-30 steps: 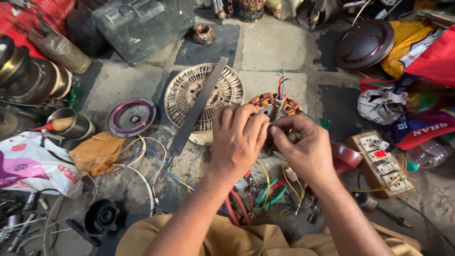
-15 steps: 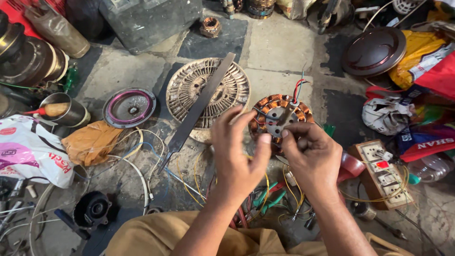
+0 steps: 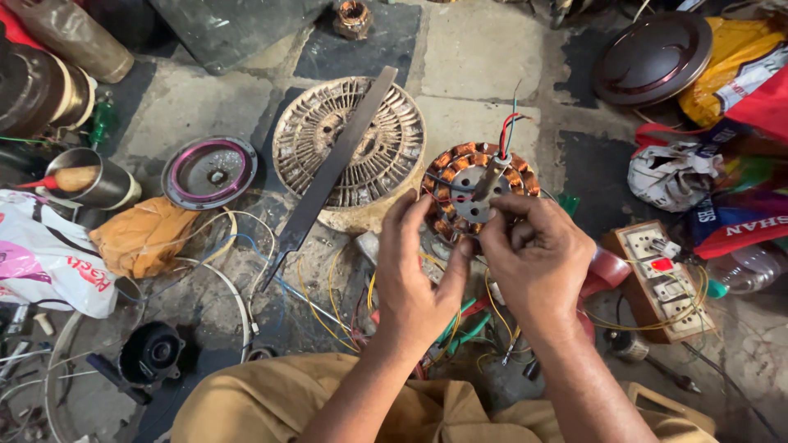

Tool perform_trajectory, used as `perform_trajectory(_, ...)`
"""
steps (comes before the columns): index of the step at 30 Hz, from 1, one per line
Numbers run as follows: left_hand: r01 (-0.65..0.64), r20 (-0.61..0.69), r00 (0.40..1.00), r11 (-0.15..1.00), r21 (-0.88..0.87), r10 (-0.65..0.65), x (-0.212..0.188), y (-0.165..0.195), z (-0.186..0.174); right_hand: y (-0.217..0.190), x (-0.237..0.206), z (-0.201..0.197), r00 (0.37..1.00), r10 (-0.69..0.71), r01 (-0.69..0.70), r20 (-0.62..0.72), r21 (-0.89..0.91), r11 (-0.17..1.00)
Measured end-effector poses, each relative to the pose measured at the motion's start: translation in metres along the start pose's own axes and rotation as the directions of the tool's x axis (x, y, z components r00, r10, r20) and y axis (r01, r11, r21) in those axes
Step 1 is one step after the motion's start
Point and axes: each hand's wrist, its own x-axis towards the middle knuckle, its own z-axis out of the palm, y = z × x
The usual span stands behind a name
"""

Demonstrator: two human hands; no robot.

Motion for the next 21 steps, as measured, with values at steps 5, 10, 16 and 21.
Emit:
perform_trajectory(5,0.046,0.067,0.997,0.999,-0.027,-0.044,-0.0044,-0.0050,0.0019,-0.0027,-0.0004,-0.0026,0.999,-0.028,0.029,0.017,-0.043,0.999)
perform_trajectory(10,0.048,0.072,0.996,0.999,-0.016,-0.046,-0.0048,-0.0070,0.0010,-0.0023,0.0006,-0.0007,0.999,-0.031,0.032,0.010,-0.088,0.996)
perform_trajectory(16,0.057,0.063,0.996,0.998,-0.013,-0.056,-0.0045,-0.0050,0.0006,0.0005,0.0015,0.0025,1.000,-0.018,0.017,-0.010,-0.125,0.992)
perform_trajectory(21,0.052,0.066,0.997,0.998,-0.019,-0.050,-0.0035,-0.0046,-0.0009,-0.0001,0.0014,0.0029,0.999,-0.046,0.045,-0.008,-0.130,0.991)
